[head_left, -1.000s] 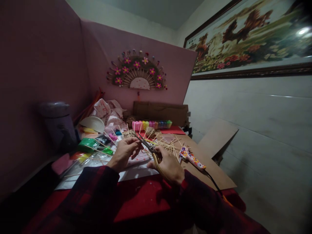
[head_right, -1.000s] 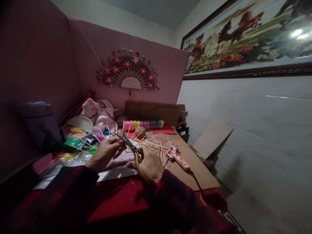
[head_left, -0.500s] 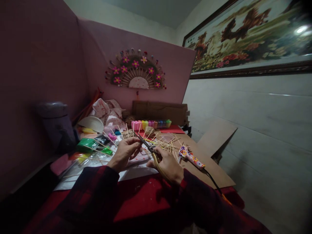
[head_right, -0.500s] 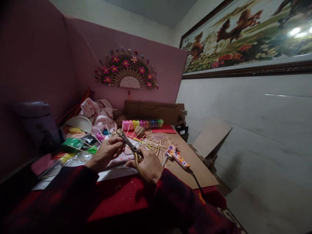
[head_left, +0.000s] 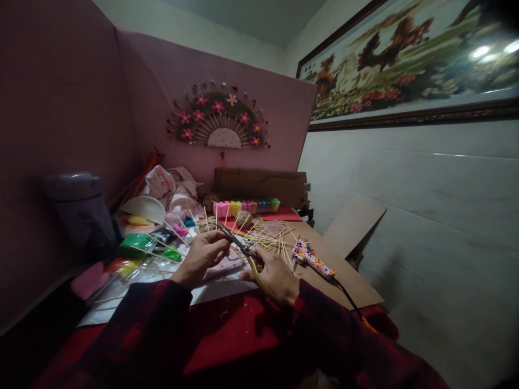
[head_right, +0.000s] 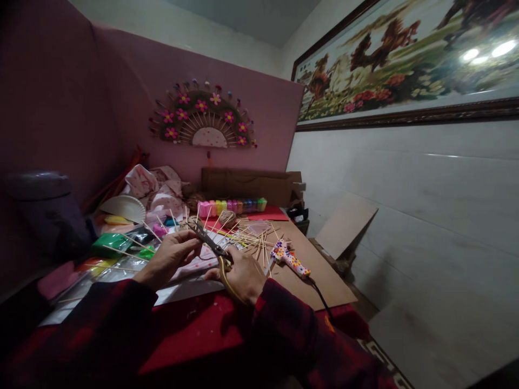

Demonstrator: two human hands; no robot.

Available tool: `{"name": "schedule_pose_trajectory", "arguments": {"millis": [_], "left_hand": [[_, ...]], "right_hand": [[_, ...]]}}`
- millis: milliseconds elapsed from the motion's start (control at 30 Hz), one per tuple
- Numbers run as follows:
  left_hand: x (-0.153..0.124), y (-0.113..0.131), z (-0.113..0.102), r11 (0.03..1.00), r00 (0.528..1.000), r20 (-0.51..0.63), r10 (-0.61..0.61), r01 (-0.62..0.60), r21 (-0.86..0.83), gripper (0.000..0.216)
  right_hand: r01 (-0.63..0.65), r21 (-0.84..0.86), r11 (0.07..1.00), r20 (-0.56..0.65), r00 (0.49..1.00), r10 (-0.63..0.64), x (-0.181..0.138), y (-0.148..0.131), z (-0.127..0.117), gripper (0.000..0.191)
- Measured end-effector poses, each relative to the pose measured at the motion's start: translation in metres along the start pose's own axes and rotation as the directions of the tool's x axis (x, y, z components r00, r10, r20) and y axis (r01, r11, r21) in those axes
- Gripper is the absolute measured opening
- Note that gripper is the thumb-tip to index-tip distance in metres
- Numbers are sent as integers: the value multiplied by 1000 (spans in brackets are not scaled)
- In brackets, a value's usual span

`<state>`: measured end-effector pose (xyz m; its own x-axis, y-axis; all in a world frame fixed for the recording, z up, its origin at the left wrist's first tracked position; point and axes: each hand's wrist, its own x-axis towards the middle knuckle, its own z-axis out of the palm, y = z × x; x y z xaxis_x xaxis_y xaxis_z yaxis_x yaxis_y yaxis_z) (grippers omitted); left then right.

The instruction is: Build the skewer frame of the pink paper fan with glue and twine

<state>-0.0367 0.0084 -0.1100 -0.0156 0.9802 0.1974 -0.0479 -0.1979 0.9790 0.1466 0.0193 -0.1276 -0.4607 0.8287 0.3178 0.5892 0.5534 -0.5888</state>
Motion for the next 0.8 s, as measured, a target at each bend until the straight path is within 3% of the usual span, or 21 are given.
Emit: {"name": "schedule_pose_trajectory", "arguments": {"millis": [167,300,400,467,567,800], "left_hand": [[-2,2,0,1000,999,22,-23,23,1,23],[-3,1,0,999,999,5,-32,32,-28,24],[0,-1,-1,999,1000,8,-18,18,-47,27],[1,-3,-2,999,1000,1,-13,13,-48,28],[3,-6,-2,999,1000,-11,-19,18,-42,26],[4,-10,-3,995,999,2,-45,45,-91,27]], "right_hand": [[35,-29,999,-61,997,-37,4,6,-6,38],[-50,-187,981,-155,988,21,27,25,-46,39],[-293,-458,839,-164,956,244,57,51,-81,48],[-280,-634,721,-83,951,297,76,70,-95,47],[-229,-682,694,-28,957,288,99,92,-94,40],[-100,-678,728,67,978,196,137,112,-61,37]]}}
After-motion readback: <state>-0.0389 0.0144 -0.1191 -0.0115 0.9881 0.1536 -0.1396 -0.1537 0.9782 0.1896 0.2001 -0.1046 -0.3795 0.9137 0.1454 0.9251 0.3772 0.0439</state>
